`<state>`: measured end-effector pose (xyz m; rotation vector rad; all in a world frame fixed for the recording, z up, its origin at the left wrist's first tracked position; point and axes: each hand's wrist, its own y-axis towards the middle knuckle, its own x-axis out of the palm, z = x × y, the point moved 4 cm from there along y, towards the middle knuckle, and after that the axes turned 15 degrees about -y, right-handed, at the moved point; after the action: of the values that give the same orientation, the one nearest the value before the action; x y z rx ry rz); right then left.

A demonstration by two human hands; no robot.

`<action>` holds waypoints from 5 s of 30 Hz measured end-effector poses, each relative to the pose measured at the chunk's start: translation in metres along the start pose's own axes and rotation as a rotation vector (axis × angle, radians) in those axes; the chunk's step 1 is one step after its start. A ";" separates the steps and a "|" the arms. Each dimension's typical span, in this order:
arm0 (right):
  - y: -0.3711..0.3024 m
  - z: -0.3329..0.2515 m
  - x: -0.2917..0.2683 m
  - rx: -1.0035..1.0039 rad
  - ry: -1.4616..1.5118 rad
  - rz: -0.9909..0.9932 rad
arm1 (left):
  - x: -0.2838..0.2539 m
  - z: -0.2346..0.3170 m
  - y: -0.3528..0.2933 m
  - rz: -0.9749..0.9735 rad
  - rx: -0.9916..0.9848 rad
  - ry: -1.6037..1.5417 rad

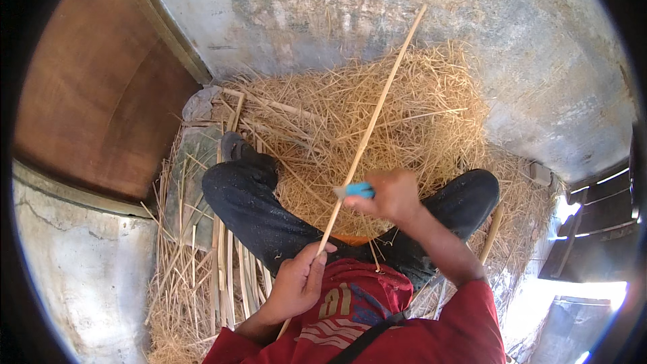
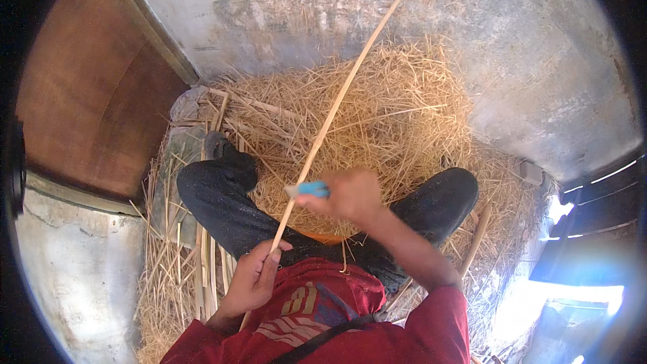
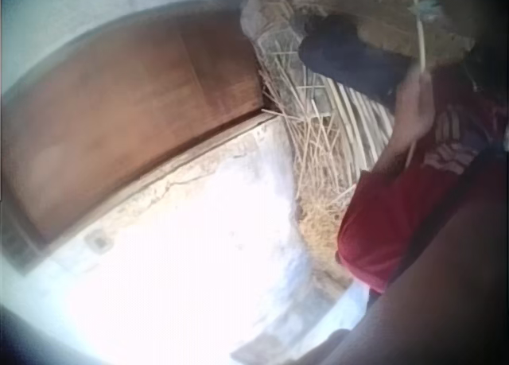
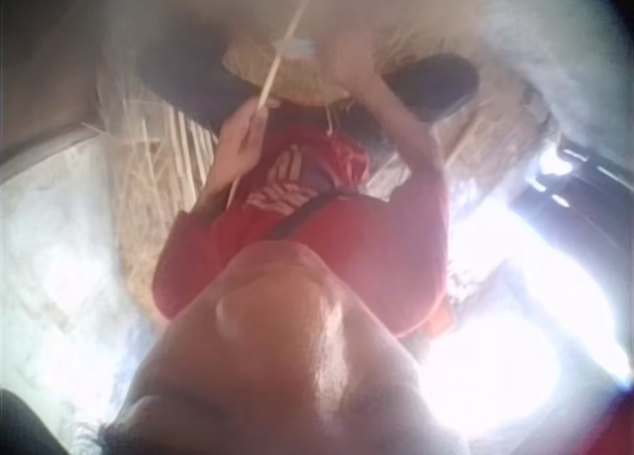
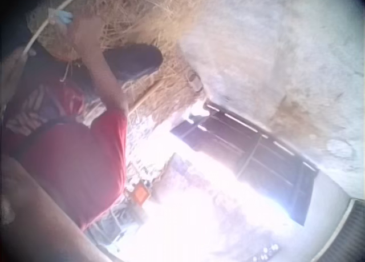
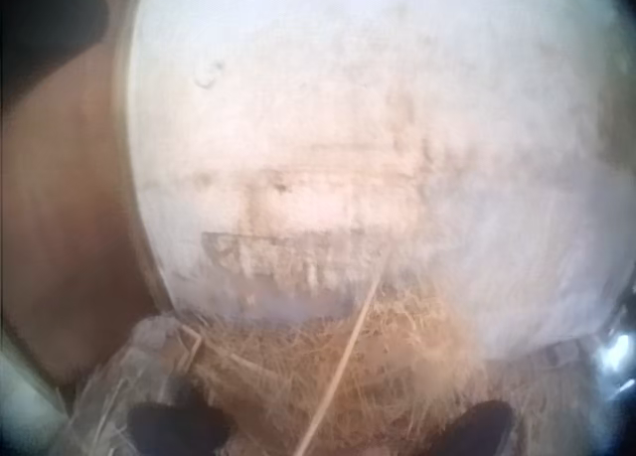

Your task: The person sits cross-legged on a straw-covered floor and uses a knife to peel the outer layer off a long bamboo stick. They hold the stick with their left hand and scrape it with the knife in their right hand, repeating the motion along the length of the stick.

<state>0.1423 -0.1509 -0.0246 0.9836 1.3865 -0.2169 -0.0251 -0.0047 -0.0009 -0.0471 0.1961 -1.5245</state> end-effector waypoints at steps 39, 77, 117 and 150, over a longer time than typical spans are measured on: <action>0.001 0.003 -0.007 -0.131 0.052 -0.025 | 0.005 0.011 0.015 0.068 0.181 0.119; 0.037 0.058 0.004 0.218 -0.114 0.017 | 0.002 -0.018 0.021 -0.164 -0.248 -0.732; 0.036 0.057 0.020 0.142 0.128 -0.004 | -0.012 -0.021 0.018 -0.203 -0.214 -0.522; 0.077 0.018 -0.017 -0.182 -0.134 -0.166 | -0.013 -0.033 -0.019 -0.344 -0.366 -1.340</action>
<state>0.2015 -0.1232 0.0231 0.6915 1.3399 -0.2707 -0.0492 0.0105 -0.0292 -1.3981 -0.6388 -1.4746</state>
